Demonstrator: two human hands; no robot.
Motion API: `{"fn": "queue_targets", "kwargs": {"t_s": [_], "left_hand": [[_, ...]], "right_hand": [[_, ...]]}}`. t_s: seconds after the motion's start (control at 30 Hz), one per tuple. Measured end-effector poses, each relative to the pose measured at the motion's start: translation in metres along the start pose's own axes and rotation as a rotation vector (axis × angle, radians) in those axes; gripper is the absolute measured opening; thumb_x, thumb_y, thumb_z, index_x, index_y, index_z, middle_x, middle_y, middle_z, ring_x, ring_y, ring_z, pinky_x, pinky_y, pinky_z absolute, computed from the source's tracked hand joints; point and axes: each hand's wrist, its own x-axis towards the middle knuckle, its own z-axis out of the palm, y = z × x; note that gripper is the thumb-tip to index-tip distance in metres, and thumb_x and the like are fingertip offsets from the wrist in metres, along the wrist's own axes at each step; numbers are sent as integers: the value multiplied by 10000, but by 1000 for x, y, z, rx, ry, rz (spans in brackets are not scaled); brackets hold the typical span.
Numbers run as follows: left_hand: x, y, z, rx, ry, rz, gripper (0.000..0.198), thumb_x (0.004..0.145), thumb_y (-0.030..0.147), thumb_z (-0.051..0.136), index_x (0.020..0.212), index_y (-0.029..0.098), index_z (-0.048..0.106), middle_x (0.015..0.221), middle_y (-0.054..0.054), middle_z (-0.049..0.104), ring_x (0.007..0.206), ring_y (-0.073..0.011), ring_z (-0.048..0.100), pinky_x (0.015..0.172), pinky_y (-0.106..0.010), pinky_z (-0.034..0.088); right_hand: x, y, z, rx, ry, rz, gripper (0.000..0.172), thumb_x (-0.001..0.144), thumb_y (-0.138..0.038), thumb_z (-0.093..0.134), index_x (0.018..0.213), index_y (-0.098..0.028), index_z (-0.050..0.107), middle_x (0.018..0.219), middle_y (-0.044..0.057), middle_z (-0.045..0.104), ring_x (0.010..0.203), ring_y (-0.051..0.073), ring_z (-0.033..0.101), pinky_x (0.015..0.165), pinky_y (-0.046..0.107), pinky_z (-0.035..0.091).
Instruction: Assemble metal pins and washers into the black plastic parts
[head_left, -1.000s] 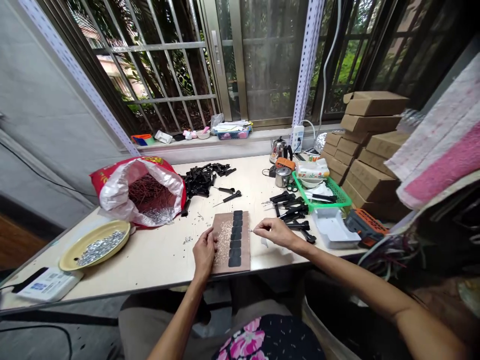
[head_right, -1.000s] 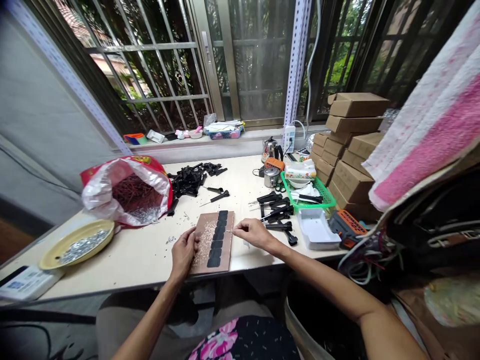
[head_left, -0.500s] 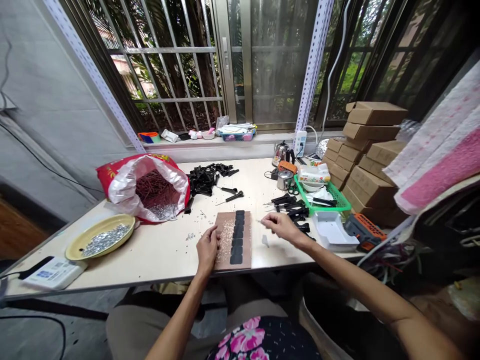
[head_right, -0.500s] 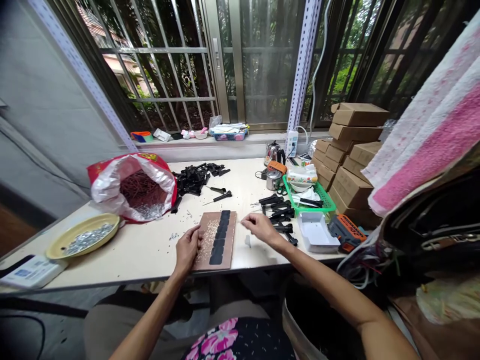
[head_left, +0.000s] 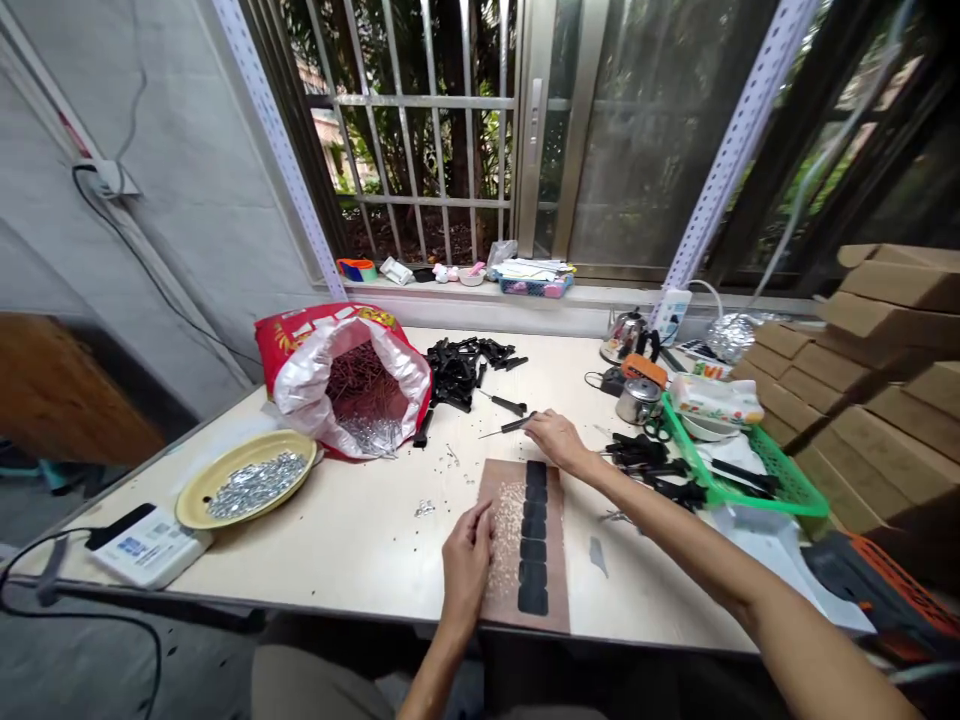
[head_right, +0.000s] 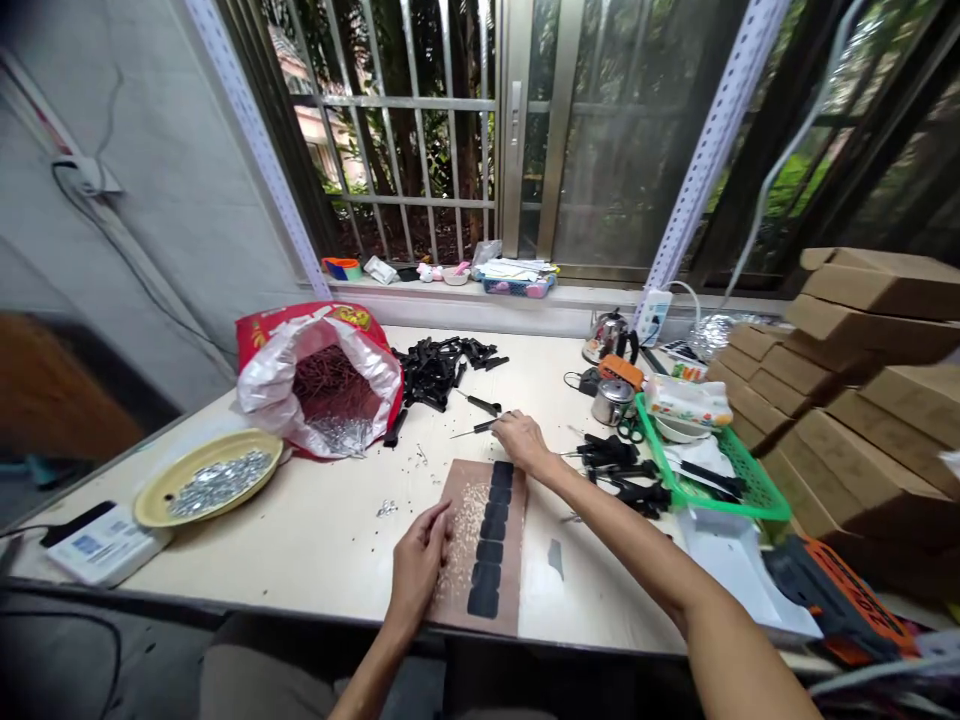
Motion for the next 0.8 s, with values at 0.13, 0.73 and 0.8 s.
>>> {"fn": "queue_targets", "kwargs": {"t_s": [0.13, 0.73, 0.8], "left_hand": [[-5, -3, 2, -64, -10, -63, 485, 831, 512, 468, 1141, 172, 620, 749, -54, 633, 477, -121, 517, 451, -255, 444], [46, -27, -97, 562, 77, 88, 201, 834, 270, 519, 903, 189, 689, 837, -66, 627, 773, -191, 598, 721, -320, 466], [44, -29, -94, 601, 63, 121, 184, 835, 257, 523, 890, 195, 687, 835, -63, 605, 783, -193, 593, 716, -318, 467]], "right_hand": [[49, -20, 42, -17, -69, -194, 147, 880, -161, 493, 900, -169, 639, 897, 82, 635, 932, 203, 504, 824, 313, 347], [-17, -26, -2, 514, 171, -95, 325, 924, -203, 381, 1202, -209, 547, 919, 66, 567, 827, 177, 563, 740, 311, 470], [-26, -35, -1, 566, 156, -75, 307, 919, -202, 391, 1171, -199, 568, 921, 68, 572, 836, 177, 569, 750, 313, 474]]}}
